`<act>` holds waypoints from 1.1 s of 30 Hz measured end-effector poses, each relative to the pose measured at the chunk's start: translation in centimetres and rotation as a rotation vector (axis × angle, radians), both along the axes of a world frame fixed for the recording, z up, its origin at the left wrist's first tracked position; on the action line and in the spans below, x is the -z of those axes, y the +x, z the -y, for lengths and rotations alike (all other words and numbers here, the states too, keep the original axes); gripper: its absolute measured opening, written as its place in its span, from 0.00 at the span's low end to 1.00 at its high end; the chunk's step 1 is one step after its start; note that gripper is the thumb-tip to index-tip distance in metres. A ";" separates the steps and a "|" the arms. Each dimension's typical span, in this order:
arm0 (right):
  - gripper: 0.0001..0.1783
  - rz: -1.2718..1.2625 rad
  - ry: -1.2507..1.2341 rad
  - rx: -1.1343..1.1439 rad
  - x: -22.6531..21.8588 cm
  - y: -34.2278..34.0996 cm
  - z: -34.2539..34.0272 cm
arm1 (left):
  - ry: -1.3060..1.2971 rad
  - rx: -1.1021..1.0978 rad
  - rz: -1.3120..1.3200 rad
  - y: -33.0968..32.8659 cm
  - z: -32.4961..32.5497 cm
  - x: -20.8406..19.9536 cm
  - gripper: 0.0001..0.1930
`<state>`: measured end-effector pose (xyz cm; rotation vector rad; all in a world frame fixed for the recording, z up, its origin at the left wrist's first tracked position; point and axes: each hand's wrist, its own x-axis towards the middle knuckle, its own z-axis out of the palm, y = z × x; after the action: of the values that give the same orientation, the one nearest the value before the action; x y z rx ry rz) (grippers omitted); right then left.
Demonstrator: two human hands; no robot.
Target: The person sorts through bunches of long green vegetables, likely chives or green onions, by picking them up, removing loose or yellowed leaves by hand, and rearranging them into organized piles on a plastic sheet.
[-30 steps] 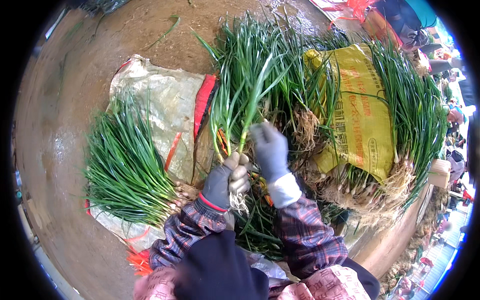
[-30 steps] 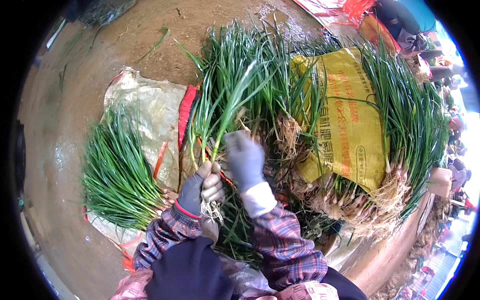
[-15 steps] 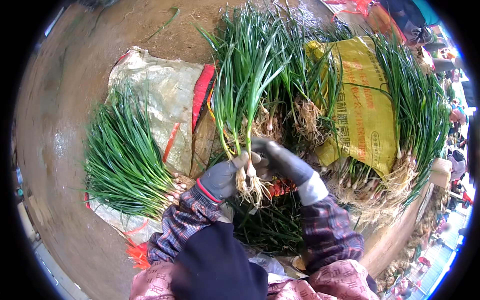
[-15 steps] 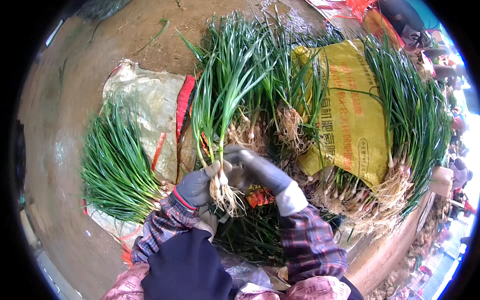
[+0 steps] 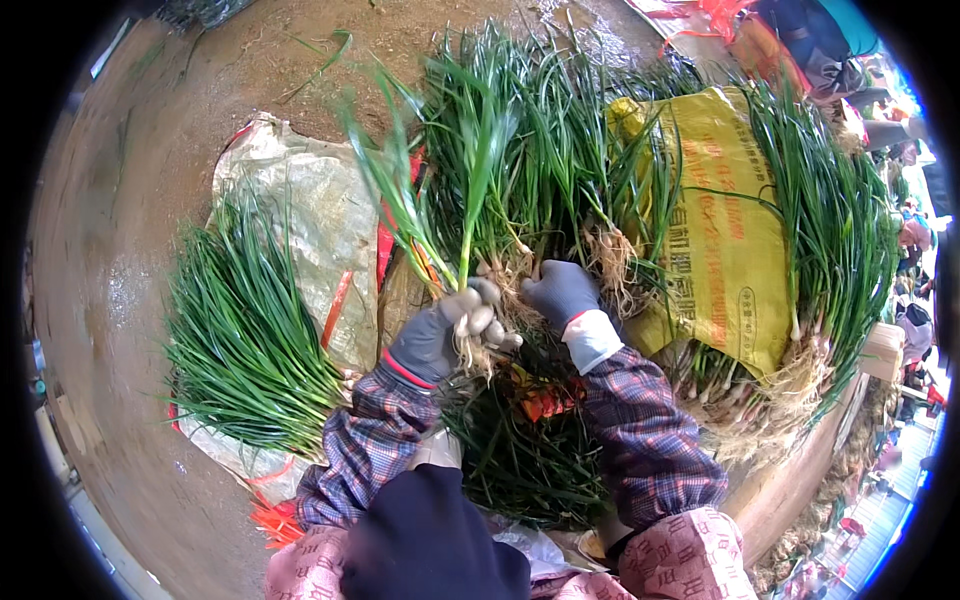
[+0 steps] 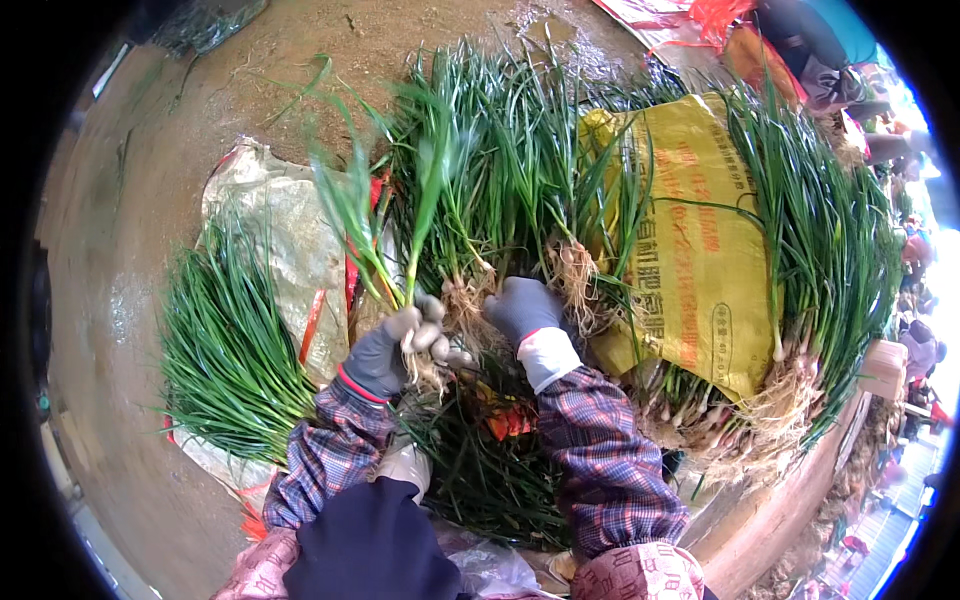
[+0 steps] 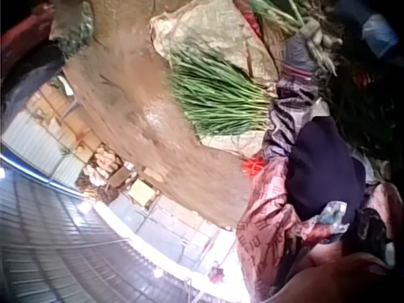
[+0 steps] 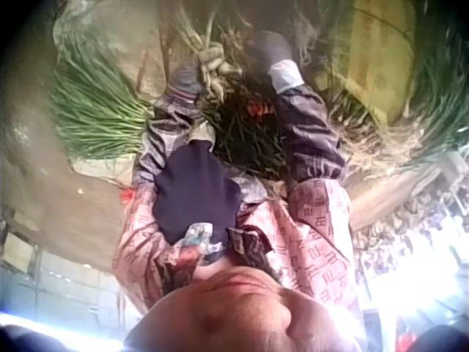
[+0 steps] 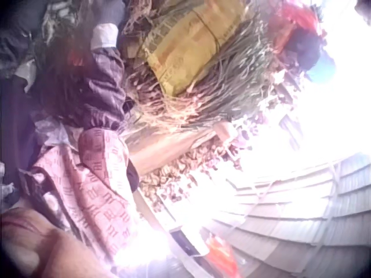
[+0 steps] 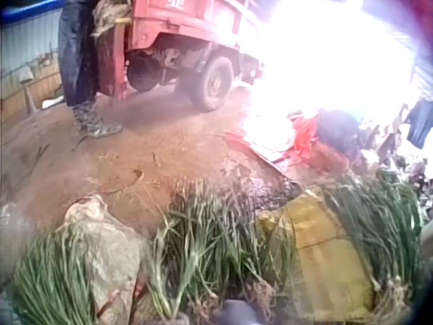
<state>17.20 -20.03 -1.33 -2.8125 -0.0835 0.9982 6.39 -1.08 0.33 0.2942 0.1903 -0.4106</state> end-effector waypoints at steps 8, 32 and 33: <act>0.22 -0.264 1.541 1.066 -7.4 -2.9 6.1 | 0.104 -0.204 -0.121 -2.3 -1.9 -0.1 0.13; 0.16 0.250 0.772 0.178 -2.3 -9.2 -4.2 | 0.430 0.302 -0.500 -5.8 -0.3 -3.7 0.17; 0.14 0.301 0.651 0.156 -1.7 -9.0 -3.6 | 0.431 0.327 -0.437 -5.9 -0.5 -3.8 0.17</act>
<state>8.17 -16.45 0.33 -2.2915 -0.1822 0.4012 0.50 -0.57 4.09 0.6632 0.6684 -0.7582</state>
